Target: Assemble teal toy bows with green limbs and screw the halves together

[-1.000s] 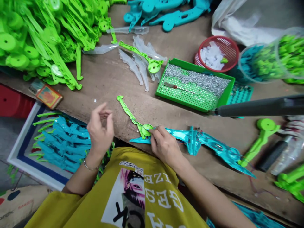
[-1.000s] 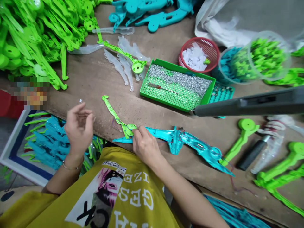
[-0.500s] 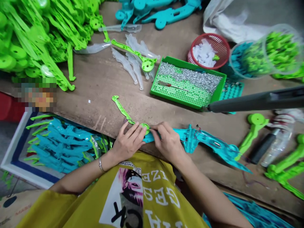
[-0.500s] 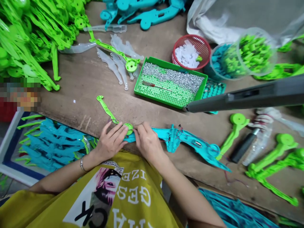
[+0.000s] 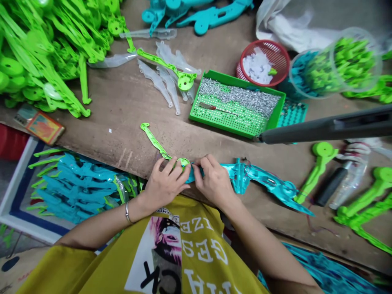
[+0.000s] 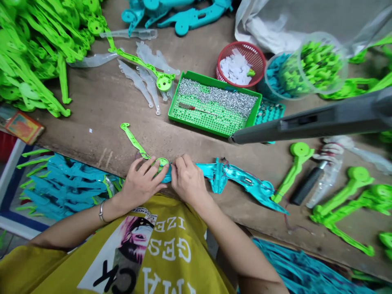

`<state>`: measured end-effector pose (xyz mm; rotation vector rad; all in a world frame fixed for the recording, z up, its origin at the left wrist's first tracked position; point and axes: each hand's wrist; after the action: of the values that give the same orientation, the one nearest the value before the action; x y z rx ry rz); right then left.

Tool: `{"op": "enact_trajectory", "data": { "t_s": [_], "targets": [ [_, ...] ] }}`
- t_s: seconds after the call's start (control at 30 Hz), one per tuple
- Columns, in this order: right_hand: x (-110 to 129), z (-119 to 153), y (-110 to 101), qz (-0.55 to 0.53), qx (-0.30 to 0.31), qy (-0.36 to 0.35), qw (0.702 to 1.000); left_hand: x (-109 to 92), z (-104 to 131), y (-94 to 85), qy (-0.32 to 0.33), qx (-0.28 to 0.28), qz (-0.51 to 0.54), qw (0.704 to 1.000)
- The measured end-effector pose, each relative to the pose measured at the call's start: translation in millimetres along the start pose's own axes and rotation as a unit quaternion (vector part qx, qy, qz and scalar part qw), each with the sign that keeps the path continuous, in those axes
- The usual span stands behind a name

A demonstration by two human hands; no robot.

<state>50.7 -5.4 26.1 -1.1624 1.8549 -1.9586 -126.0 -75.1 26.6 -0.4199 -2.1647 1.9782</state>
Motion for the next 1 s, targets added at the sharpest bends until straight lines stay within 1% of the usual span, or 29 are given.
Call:
{"op": "enact_trajectory", "data": {
  "t_s": [0.13,0.23,0.37,0.53,0.6,0.77,0.87,1.0],
  "targets": [
    [-1.0,-2.0,-4.4,0.019,0.047,0.002,0.999,-1.5,-3.5,1.1,-0.007,0.004,-0.004,1.0],
    [-4.7,-2.9,-8.2,0.001,0.07,0.001,0.998,-0.8,-3.9,3.4,-0.011,0.003,0.004,1.0],
    [-10.5,-1.4,-12.1,-0.041,0.048,-0.004,0.998,0.5,-3.6,3.6,-0.01,-0.005,0.013,1.0],
    [-12.3,-1.3,-12.4,0.005,0.031,-0.026,0.999,0.0,-3.9,1.9,-0.008,-0.009,0.012,1.0],
    [-10.4,-2.7,-10.5,0.021,0.03,-0.013,0.999,-0.7,-4.2,1.9,-0.009,-0.011,0.012,1.0],
    [-2.5,-8.4,-6.8,0.027,0.055,0.056,0.997,-1.8,-5.3,0.8,-0.007,-0.015,0.006,1.0],
    [-2.1,-9.8,-11.2,0.021,0.077,0.052,0.995,-2.4,-7.0,-2.6,-0.005,0.004,-0.003,1.0],
    [-10.8,-4.9,-23.1,-0.024,0.116,-0.002,0.993,-4.3,-10.0,-8.8,0.006,0.047,-0.016,0.999]
  ]
}}
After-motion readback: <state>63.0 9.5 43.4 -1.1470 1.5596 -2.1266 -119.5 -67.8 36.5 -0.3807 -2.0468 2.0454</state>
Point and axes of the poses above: each hand's wrist, its own z-axis away from the middle knuckle, its own y-axis out of the palm, x = y × z, and after that the axes turned 7 degrees about -y, right-handed
